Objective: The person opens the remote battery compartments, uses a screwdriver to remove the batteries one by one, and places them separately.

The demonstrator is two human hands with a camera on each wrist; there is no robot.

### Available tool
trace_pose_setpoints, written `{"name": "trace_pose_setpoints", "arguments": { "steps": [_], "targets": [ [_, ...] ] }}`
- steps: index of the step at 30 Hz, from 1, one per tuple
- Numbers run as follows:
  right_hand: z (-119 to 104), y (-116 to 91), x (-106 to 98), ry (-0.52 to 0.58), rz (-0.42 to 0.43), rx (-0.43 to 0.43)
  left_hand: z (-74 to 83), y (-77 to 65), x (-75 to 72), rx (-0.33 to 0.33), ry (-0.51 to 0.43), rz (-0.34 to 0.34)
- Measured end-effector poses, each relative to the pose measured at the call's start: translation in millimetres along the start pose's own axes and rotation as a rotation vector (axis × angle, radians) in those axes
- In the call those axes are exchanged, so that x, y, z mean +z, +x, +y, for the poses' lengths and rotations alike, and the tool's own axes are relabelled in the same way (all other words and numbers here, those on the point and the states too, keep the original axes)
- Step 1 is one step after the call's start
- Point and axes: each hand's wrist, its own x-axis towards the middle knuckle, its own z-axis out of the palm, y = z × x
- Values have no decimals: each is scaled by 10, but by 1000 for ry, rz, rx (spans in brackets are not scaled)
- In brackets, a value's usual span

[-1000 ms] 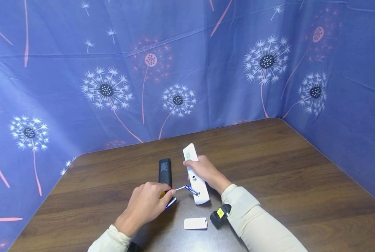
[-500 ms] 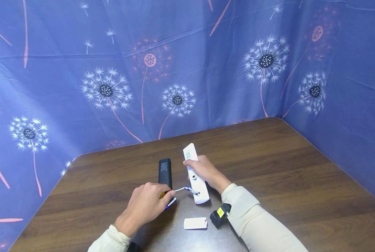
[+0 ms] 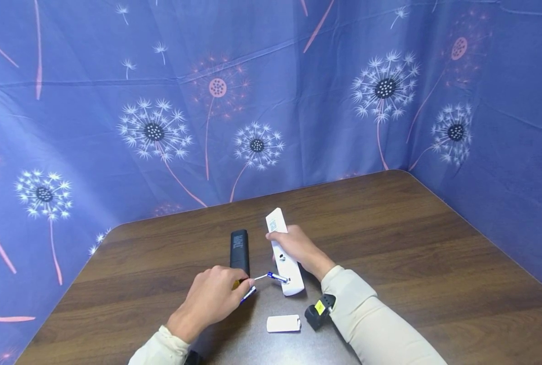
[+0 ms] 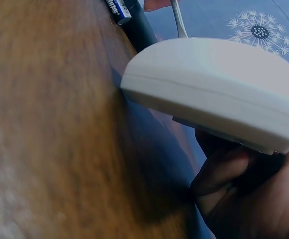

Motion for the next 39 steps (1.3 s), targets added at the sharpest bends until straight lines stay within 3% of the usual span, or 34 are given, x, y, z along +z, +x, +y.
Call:
{"name": "trace_pose_setpoints", "arguments": {
  "steps": [24,39],
  "targets": [
    [-5,20,-16,13,8,5,18,23,14,15,17,-31],
    [-7,12,-12,-15,67,14,18,5,22,-3,22,-10]
  ]
}}
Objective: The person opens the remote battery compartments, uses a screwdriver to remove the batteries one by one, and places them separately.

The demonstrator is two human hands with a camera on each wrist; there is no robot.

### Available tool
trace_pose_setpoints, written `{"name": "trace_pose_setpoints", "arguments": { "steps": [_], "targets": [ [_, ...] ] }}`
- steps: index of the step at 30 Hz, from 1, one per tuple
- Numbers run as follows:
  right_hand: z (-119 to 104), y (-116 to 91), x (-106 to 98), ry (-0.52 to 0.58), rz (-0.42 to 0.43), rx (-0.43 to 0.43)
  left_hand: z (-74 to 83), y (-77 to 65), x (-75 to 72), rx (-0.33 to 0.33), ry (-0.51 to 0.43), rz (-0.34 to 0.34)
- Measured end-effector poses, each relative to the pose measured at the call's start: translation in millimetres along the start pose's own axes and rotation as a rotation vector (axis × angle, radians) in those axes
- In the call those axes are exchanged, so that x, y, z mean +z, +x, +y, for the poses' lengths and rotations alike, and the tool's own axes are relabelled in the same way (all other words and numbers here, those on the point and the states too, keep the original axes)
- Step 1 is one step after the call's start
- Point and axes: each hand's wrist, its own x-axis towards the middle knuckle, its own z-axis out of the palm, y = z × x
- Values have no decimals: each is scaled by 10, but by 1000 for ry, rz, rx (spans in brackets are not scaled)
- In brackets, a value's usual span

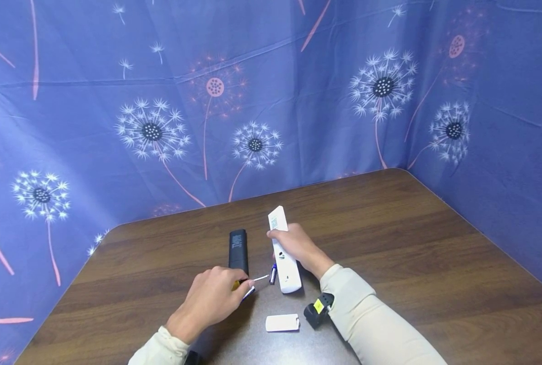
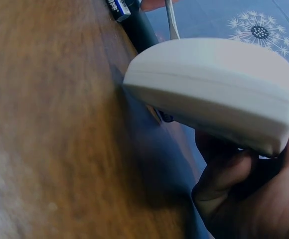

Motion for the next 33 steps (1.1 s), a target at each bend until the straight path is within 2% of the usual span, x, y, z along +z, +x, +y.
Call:
{"name": "trace_pose_setpoints", "arguments": {
  "steps": [18,33],
  "targets": [
    [-8,-10,11,-26,-14,12,18,18,-6,2,9,9],
    [-19,-35,16,5,-22,-8,4,21,-67,12,20,17]
  ]
}}
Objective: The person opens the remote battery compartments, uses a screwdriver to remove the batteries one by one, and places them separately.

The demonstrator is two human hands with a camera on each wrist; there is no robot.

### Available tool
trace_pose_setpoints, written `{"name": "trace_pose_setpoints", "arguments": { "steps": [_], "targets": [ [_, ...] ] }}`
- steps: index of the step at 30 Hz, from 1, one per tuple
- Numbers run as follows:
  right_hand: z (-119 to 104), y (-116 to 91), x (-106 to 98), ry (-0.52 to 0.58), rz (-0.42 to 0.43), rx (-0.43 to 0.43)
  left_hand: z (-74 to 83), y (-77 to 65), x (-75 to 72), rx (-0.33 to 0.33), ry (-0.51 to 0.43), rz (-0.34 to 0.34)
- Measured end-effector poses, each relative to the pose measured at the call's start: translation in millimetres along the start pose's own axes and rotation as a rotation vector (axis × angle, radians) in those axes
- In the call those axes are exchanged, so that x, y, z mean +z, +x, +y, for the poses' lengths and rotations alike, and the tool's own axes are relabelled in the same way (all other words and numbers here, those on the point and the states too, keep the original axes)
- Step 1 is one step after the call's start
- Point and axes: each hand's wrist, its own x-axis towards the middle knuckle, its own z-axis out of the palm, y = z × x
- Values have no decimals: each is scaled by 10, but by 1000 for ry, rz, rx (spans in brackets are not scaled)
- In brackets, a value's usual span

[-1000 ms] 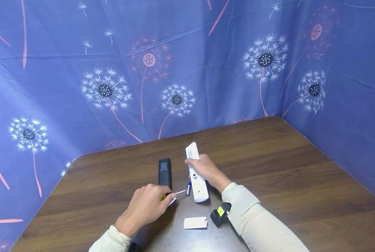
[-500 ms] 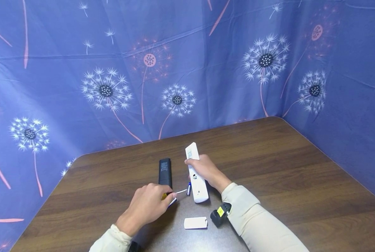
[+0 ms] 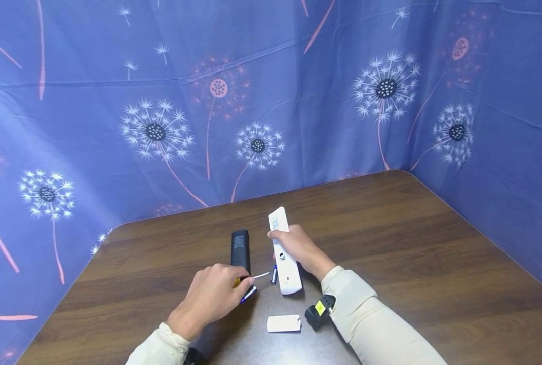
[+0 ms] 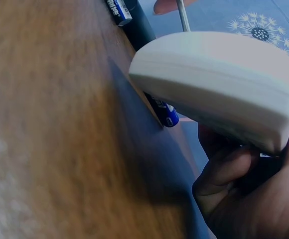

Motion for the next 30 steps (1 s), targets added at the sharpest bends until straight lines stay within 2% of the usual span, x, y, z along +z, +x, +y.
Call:
{"name": "trace_pose_setpoints", "arguments": {
  "steps": [11,30],
  "targets": [
    [52,2,-8,-12,-1,17,-56,-26,-27,7,9,64],
    [31,21,6,-4,-14,-2,-276,-131,-114,-63,58,114]
  ]
}}
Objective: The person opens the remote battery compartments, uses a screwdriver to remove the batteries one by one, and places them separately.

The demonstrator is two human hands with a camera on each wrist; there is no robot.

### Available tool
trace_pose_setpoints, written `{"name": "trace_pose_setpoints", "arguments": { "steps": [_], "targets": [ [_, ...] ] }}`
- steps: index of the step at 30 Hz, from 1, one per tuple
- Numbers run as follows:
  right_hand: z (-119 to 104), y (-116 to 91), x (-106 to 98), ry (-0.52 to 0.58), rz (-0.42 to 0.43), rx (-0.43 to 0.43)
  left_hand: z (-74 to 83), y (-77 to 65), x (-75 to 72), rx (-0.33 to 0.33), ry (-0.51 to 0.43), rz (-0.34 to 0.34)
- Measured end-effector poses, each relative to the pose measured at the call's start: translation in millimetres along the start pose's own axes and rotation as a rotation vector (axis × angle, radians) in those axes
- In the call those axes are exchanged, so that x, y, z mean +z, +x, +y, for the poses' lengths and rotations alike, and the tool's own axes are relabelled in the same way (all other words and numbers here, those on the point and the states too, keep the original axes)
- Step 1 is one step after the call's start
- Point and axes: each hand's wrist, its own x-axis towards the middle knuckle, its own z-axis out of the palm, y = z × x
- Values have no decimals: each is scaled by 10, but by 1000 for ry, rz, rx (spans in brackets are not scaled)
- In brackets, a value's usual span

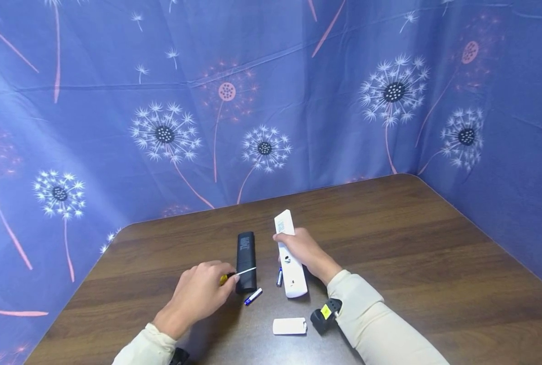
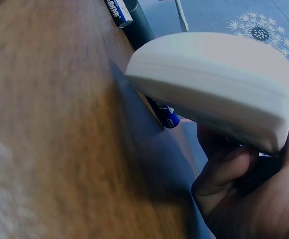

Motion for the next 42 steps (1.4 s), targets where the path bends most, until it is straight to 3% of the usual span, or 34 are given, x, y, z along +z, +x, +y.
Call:
{"name": "trace_pose_setpoints", "arguments": {
  "steps": [8,25,29,38,42],
  "targets": [
    [18,7,1,-5,7,6,-112,-41,-8,-5,45,-3],
    [24,9,19,-17,9,12,-342,-167,-81,-112,27,-65],
    [20,11,28,-19,10,11,-431,-167,-87,-169,-10,-97],
    [8,13,28,-21,7,-9,-649,-177,-37,-363,-113,-173],
    [-1,11,21,-36,7,-5,-699,-167,-41,-406,-131,-184]
  ]
}}
